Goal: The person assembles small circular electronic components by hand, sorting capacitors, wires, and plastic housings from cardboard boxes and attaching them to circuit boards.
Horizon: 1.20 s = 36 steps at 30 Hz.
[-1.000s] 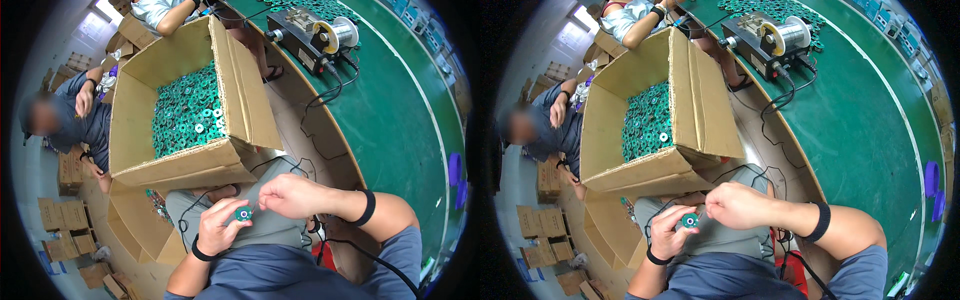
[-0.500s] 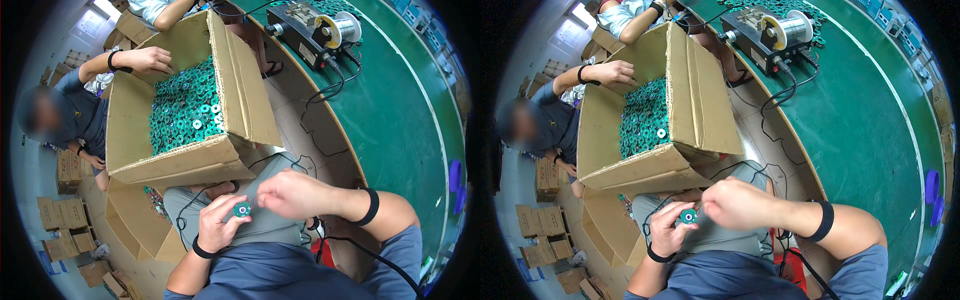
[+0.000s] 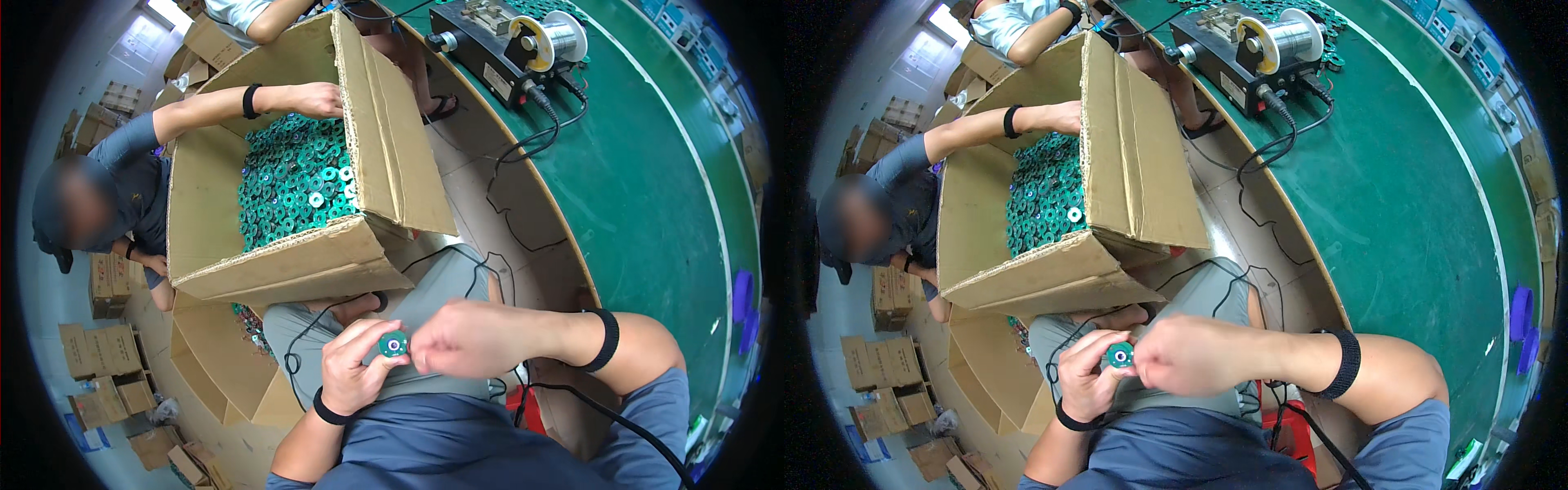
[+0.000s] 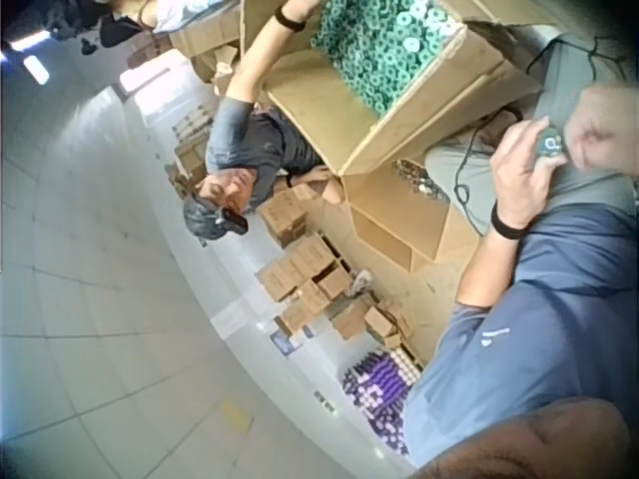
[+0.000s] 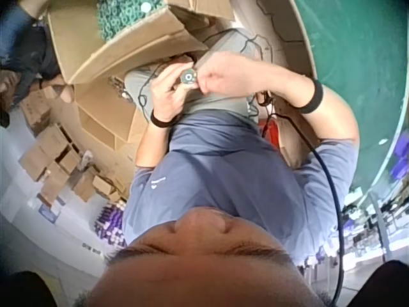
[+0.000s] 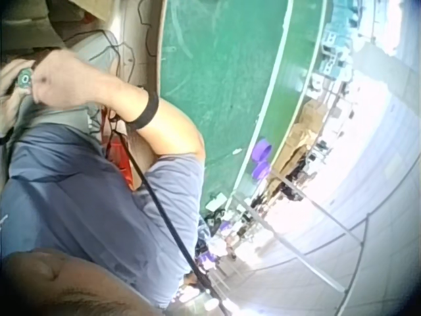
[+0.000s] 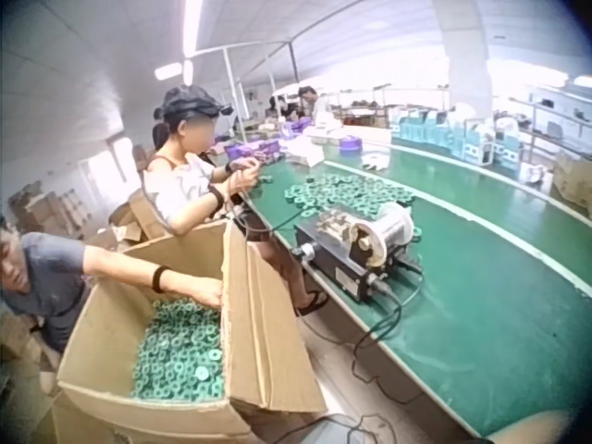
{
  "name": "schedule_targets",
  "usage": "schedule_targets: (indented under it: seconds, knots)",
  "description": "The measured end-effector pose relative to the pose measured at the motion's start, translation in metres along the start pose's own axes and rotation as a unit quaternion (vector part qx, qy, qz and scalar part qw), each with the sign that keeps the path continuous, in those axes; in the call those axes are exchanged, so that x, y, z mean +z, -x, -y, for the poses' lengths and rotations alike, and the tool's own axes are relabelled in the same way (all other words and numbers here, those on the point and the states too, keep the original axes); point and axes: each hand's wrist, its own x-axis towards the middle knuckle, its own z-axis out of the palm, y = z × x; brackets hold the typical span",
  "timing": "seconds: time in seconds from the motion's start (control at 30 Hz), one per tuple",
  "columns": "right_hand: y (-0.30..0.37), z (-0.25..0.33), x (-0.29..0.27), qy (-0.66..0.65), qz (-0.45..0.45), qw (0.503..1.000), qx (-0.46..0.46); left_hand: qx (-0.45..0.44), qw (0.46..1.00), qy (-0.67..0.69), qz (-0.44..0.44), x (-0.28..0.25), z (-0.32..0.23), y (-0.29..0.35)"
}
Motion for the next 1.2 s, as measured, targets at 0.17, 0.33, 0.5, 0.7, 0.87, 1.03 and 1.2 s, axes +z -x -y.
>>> schedule_targets:
  seconds: [0.17, 0.33, 0.5, 0.7, 0.87, 1.03, 1.2]
  knots:
    - [0.0, 0.003, -0.003, 0.05, 0.027, 0.998, 0.022, 0.019, 0.999, -0.045, 0.014, 0.002, -0.004, -0.001]
    - [-0.005, 0.009, -0.014, 0.116, 0.08, 0.983, 0.115, 0.008, 1.0, -0.014, 0.012, 0.004, -0.002, -0.001]
    - [-0.004, -0.004, 0.006, -0.018, 0.064, 0.993, -0.101, 0.018, 1.0, -0.021, -0.001, 0.0, -0.003, -0.001]
    - [-0.002, -0.004, 0.001, 0.016, 0.041, 0.998, -0.048, 0.026, 0.999, -0.045, 0.009, -0.002, -0.008, -0.002]
    - [0.001, 0.006, -0.009, 0.034, 0.011, 0.999, -0.036, 0.009, 1.0, -0.028, -0.002, 0.0, -0.006, 0.001]
    - [-0.005, 0.013, -0.018, 0.078, 0.035, 0.992, 0.089, 0.03, 0.999, -0.044, -0.001, 0.0, -0.008, -0.003]
    - [-0.002, 0.005, -0.006, -0.002, 0.092, 0.993, -0.075, 0.032, 0.998, -0.045, -0.015, -0.001, -0.007, -0.001]
